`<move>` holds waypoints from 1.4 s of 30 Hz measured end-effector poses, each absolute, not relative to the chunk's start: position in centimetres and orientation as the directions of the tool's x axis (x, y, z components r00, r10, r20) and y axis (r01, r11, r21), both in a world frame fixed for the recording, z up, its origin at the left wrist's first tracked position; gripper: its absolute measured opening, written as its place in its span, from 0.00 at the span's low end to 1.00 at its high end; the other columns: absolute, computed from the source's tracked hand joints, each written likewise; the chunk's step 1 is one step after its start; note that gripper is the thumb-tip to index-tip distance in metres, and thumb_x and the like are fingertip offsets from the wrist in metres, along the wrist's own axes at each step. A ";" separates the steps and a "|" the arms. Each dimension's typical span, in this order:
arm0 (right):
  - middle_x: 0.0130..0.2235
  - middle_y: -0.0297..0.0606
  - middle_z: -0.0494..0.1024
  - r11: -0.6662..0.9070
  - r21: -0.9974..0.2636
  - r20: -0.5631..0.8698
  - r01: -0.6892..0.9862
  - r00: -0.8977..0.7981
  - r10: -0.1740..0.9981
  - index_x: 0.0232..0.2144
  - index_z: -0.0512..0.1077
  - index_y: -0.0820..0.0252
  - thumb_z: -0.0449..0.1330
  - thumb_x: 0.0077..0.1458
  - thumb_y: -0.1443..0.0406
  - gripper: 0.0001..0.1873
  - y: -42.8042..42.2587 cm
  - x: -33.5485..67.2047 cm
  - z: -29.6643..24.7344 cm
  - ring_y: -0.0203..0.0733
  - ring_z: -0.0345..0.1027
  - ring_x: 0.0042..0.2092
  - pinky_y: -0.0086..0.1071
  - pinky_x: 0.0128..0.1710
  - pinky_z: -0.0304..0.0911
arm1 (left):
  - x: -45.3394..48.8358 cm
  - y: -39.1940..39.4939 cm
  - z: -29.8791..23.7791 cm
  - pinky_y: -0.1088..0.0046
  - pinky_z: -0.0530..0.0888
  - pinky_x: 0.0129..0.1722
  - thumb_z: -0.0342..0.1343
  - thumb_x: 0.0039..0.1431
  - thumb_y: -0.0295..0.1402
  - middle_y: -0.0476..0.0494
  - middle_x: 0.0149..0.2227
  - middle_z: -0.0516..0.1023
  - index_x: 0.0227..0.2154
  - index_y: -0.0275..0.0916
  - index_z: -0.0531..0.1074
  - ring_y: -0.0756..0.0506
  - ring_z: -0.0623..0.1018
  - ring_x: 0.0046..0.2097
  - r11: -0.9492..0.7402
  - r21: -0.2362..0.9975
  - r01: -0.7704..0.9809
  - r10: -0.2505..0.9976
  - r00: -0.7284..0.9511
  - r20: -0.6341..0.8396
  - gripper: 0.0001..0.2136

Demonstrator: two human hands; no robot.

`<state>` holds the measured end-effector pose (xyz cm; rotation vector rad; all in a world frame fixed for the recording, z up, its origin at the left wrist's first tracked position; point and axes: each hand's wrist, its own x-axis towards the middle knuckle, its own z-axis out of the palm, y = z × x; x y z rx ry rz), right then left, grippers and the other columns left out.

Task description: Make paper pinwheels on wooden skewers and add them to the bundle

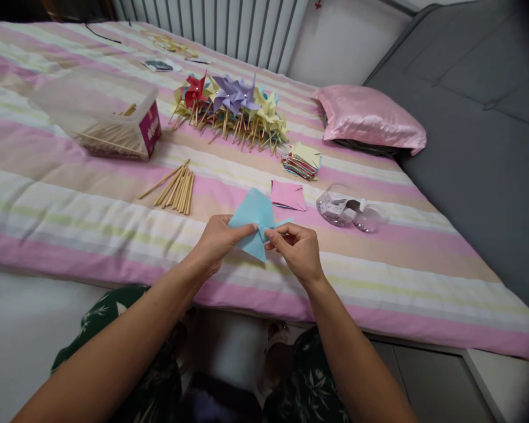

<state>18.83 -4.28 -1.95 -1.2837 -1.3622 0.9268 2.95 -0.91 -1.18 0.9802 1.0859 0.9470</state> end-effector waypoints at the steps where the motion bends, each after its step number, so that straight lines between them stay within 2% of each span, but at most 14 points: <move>1: 0.22 0.35 0.77 0.140 -0.966 0.160 0.219 0.078 0.984 0.23 0.74 0.61 0.64 0.47 0.55 0.13 -4.3 18.8 -2.0 0.39 0.74 0.25 0.28 0.25 0.67 | 3.0 -0.9 -1.2 0.75 0.66 0.25 0.65 0.39 0.35 0.47 0.21 0.74 0.23 0.31 0.75 0.50 0.71 0.23 0.279 0.953 -0.116 0.948 0.192 -0.254 0.11; 20: 0.18 0.34 0.74 0.101 -0.940 0.180 0.327 0.219 0.959 0.20 0.70 0.61 0.62 0.48 0.54 0.16 -4.5 17.9 -2.1 0.38 0.72 0.22 0.28 0.24 0.65 | 3.5 -1.4 -1.1 0.74 0.67 0.25 0.65 0.39 0.36 0.47 0.22 0.75 0.25 0.32 0.76 0.50 0.72 0.24 0.262 0.959 -0.108 0.949 0.211 -0.235 0.12; 32: 0.18 0.33 0.73 0.118 -0.930 0.210 0.347 0.240 0.948 0.18 0.68 0.60 0.62 0.48 0.57 0.15 -4.7 17.7 -1.9 0.35 0.68 0.20 0.27 0.22 0.61 | 3.7 -1.6 -0.8 0.75 0.67 0.26 0.65 0.39 0.35 0.47 0.22 0.76 0.24 0.32 0.76 0.50 0.72 0.25 0.283 0.948 -0.148 0.939 0.242 -0.242 0.10; 42: 0.18 0.33 0.72 0.115 -0.893 0.246 0.436 0.258 0.934 0.17 0.67 0.59 0.61 0.48 0.57 0.15 -4.7 17.7 -1.8 0.36 0.67 0.20 0.28 0.23 0.61 | 3.6 -1.5 -0.9 0.76 0.65 0.25 0.65 0.39 0.37 0.48 0.20 0.74 0.23 0.32 0.76 0.51 0.70 0.23 0.291 0.950 -0.114 0.932 0.258 -0.255 0.11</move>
